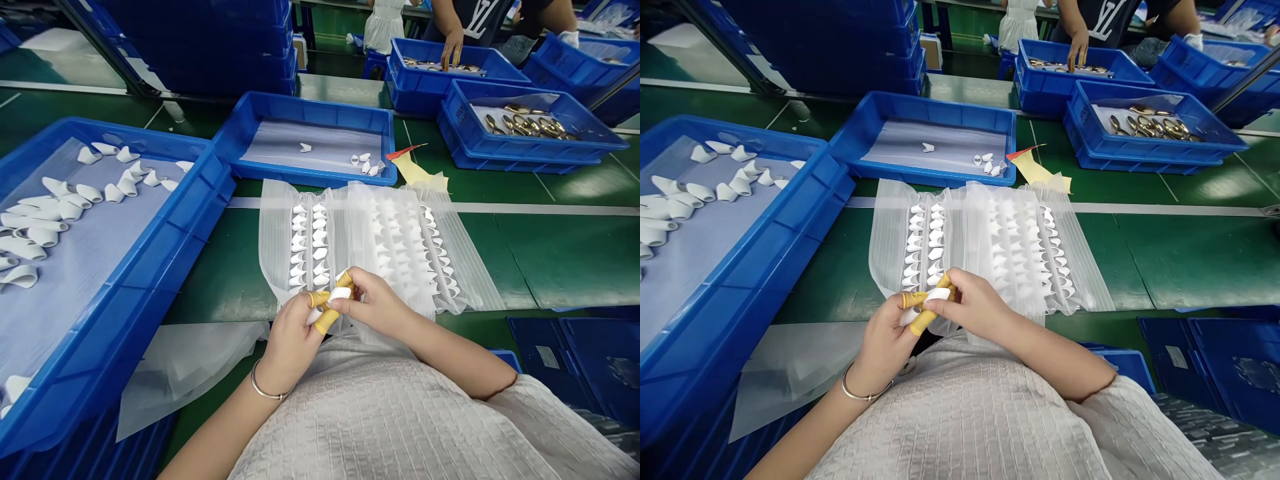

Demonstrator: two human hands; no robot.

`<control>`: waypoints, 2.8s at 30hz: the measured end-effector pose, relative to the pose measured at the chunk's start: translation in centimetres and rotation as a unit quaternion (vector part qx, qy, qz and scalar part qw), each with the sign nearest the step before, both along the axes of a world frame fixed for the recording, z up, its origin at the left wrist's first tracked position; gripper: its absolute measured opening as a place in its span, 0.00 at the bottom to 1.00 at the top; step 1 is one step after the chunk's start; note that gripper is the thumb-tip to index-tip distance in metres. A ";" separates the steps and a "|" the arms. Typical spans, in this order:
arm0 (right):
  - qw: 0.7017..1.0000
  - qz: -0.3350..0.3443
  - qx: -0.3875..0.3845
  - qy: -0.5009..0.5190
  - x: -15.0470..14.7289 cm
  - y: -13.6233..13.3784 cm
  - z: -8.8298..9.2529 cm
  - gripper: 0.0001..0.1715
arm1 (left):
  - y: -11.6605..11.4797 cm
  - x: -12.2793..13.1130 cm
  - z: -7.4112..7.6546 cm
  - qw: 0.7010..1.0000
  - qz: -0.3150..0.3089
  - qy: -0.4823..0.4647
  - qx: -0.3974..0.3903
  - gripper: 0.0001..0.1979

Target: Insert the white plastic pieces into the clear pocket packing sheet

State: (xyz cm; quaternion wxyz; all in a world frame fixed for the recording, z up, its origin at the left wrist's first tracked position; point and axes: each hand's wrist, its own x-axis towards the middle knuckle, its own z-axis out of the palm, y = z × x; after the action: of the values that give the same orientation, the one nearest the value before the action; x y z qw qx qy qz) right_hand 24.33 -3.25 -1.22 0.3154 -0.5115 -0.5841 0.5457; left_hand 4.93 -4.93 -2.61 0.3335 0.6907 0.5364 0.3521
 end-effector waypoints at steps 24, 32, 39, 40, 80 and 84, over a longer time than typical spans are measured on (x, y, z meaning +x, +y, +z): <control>0.952 0.026 -0.208 0.221 -0.2 0.8 -1.7 0.26 | -0.1 0.0 0.8 0.999 -0.019 -0.046 -0.005 0.05; 0.957 0.043 -0.196 0.208 1.6 2.9 -1.0 0.21 | 0.2 -0.3 0.0 0.989 0.032 -0.125 -0.071 0.11; 0.983 -0.050 0.096 -0.149 3.8 8.3 -2.3 0.07 | 0.8 -1.2 -1.7 0.968 0.054 -0.214 -0.118 0.15; 0.969 -0.027 0.120 -0.216 3.7 8.6 -2.9 0.07 | 0.8 -1.2 -1.9 0.963 0.056 -0.230 -0.131 0.14; 0.998 0.023 -0.032 0.058 -0.8 0.9 0.3 0.18 | 0.5 0.2 -0.8 0.987 -0.023 -0.080 -0.134 0.16; 0.999 0.007 0.020 -0.043 -1.4 0.5 0.4 0.23 | 0.5 0.1 -0.5 0.995 -0.039 -0.026 -0.087 0.11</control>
State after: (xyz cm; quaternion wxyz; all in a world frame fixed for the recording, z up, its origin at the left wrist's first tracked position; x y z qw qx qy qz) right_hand 22.93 -2.70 -0.85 0.2965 -0.5236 -0.6114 0.5139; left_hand 5.00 -4.48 -3.12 0.4199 0.6702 0.5286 0.3085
